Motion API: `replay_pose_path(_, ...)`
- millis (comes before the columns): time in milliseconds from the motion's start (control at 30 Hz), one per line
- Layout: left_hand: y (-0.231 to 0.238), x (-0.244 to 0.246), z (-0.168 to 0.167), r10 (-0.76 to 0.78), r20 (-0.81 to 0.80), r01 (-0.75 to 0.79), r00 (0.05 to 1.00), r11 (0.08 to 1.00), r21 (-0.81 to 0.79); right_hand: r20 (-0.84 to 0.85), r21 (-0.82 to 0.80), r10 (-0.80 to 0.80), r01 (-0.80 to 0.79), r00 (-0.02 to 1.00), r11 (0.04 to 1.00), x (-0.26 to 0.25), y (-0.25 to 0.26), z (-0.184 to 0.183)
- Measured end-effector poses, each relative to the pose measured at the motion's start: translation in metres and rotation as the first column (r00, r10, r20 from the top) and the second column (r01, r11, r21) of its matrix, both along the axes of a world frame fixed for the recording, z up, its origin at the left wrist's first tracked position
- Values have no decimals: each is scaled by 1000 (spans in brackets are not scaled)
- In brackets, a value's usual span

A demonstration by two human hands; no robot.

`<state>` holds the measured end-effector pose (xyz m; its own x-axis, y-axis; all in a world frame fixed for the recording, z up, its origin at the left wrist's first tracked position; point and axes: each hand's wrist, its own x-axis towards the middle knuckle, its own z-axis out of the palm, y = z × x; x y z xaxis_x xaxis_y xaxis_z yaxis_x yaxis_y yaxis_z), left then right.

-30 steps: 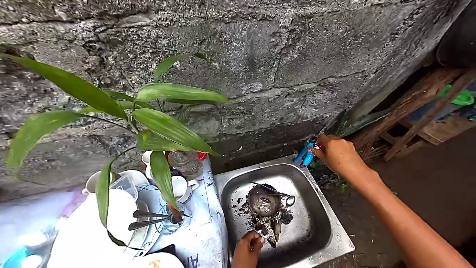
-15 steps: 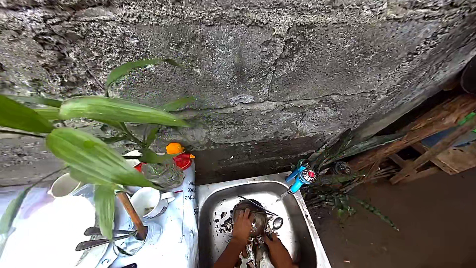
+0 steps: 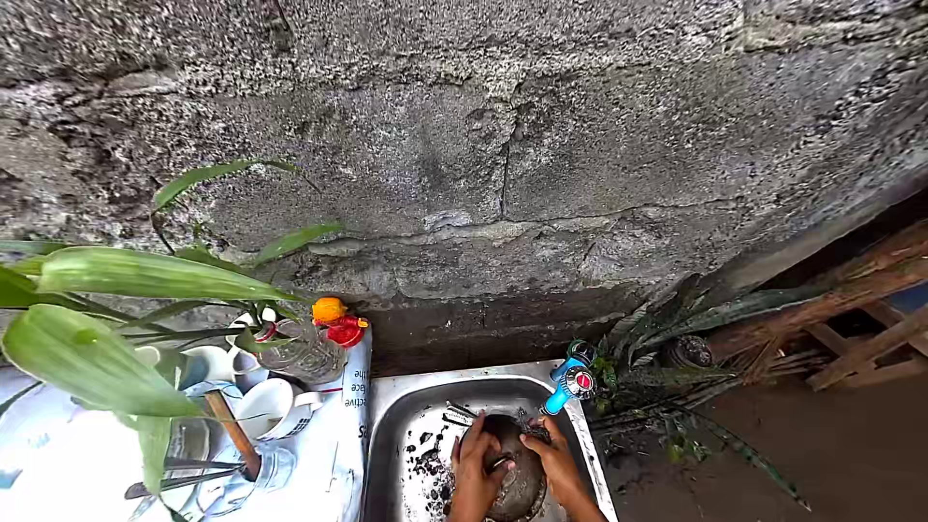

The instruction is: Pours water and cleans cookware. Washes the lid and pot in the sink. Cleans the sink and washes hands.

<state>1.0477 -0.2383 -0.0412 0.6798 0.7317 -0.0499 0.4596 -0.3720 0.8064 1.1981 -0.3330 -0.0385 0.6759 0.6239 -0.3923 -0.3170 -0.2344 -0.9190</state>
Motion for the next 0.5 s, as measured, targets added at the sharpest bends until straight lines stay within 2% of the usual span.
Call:
replay_pose_path(33,3,-6,2,74,7,-74,997,997,-35,-26,69,-64,66,998,995,5,0,-2)
replay_pose_path(67,8,-11,4,128,-8,-128,992,982,-136,-53,122,-120,126,991,984,9,0,-6)
replay_pose_path(100,13,-16,7,155,-7,-150,988,940,-308,-76,157,-158,168,985,973,12,2,-10)
replay_pose_path(167,15,-18,11,265,107,-127,958,730,-671,-42,149,-142,146,989,978,15,5,-20)
replay_pose_path(200,13,-14,11,321,173,-77,931,635,-769,49,104,-77,72,996,992,17,7,-25)
replay_pose_path(233,9,-11,12,333,216,-29,918,599,-800,180,27,27,-33,983,999,19,9,-30)
replay_pose_path(300,5,-4,12,270,220,-12,937,656,-754,440,-147,232,-186,867,972,17,16,-33)
replay_pose_path(367,0,3,4,253,198,-40,947,704,-709,602,-175,333,-287,726,942,-5,22,-22)
replay_pose_path(433,0,11,2,303,201,-79,932,709,-701,715,-110,333,-371,615,922,-20,28,-17)
replay_pose_path(500,3,7,9,293,204,-53,934,679,-732,714,-56,262,-320,649,946,-9,31,-21)
